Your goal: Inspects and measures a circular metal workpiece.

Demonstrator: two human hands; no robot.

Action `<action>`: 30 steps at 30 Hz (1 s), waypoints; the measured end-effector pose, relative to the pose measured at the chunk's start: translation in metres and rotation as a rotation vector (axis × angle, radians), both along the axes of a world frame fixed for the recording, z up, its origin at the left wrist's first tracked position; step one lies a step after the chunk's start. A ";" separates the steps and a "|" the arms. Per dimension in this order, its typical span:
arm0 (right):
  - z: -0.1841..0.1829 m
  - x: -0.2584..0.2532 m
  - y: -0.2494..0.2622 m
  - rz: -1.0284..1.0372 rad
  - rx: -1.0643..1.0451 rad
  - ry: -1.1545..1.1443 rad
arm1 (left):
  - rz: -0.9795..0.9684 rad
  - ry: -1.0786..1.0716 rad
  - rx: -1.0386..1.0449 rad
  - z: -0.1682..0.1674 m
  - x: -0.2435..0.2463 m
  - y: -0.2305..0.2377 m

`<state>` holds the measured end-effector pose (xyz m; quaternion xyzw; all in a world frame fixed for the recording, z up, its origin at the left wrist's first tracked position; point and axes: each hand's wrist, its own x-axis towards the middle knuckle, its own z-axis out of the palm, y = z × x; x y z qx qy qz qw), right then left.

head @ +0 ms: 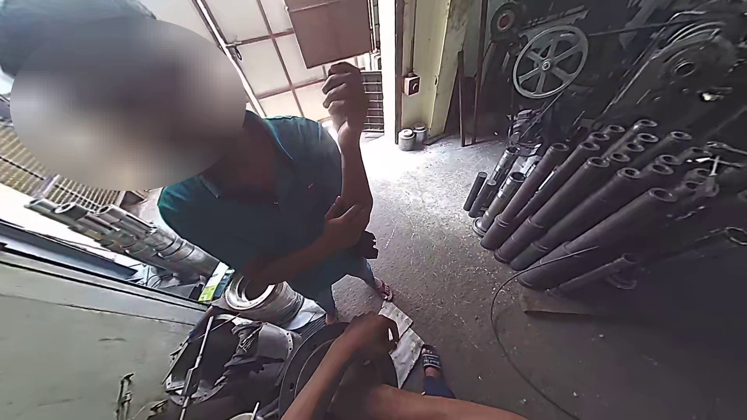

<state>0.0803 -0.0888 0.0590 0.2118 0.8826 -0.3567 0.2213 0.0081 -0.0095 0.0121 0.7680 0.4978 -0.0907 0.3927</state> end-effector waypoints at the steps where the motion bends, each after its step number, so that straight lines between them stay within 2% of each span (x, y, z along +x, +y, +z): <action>1: -0.034 0.010 -0.008 0.079 0.123 0.225 | 0.042 0.049 0.035 0.000 -0.002 0.000; 3: -0.089 0.030 -0.011 0.239 0.388 0.679 | 0.159 0.093 0.091 0.001 -0.013 -0.001; 4: -0.106 0.037 -0.008 0.281 0.461 0.823 | 0.217 0.111 0.112 0.000 -0.024 -0.001; 6: -0.119 0.059 -0.004 0.287 0.462 0.979 | 0.355 0.131 0.140 -0.003 -0.046 -0.014; 8: -0.122 0.083 0.002 0.218 0.437 1.038 | 0.522 0.158 0.201 -0.012 -0.071 -0.038; 10: -0.120 0.110 0.014 0.071 0.477 1.046 | 0.639 0.165 0.271 -0.019 -0.087 -0.071; 12: -0.119 0.132 0.021 -0.156 0.583 0.981 | 0.750 0.162 0.302 -0.023 -0.080 -0.121; 15: -0.115 0.122 0.048 -0.543 0.621 0.752 | 0.898 0.185 0.390 -0.018 -0.031 -0.180; 17: -0.101 0.094 0.068 -0.624 0.489 0.481 | 0.850 0.118 0.298 -0.008 0.010 -0.205; 20: -0.078 0.023 0.064 -0.377 0.380 0.286 | 0.629 -0.154 0.073 -0.001 0.041 -0.219; 22: -0.069 -0.008 0.033 -0.137 0.314 0.243 | 0.695 -0.216 -0.019 0.003 0.028 -0.228; 23: -0.073 -0.010 0.014 -0.030 0.309 0.285 | 0.773 -0.237 0.006 0.006 0.014 -0.239; 25: -0.090 0.008 -0.007 0.106 0.386 0.487 | 0.883 -0.328 0.183 0.009 -0.018 -0.268; 27: -0.105 0.054 0.001 0.138 0.465 0.706 | 0.946 -0.427 0.394 0.000 -0.040 -0.289; 30: -0.105 0.117 0.026 -0.030 0.508 0.899 | 1.123 -0.324 0.462 -0.007 -0.049 -0.317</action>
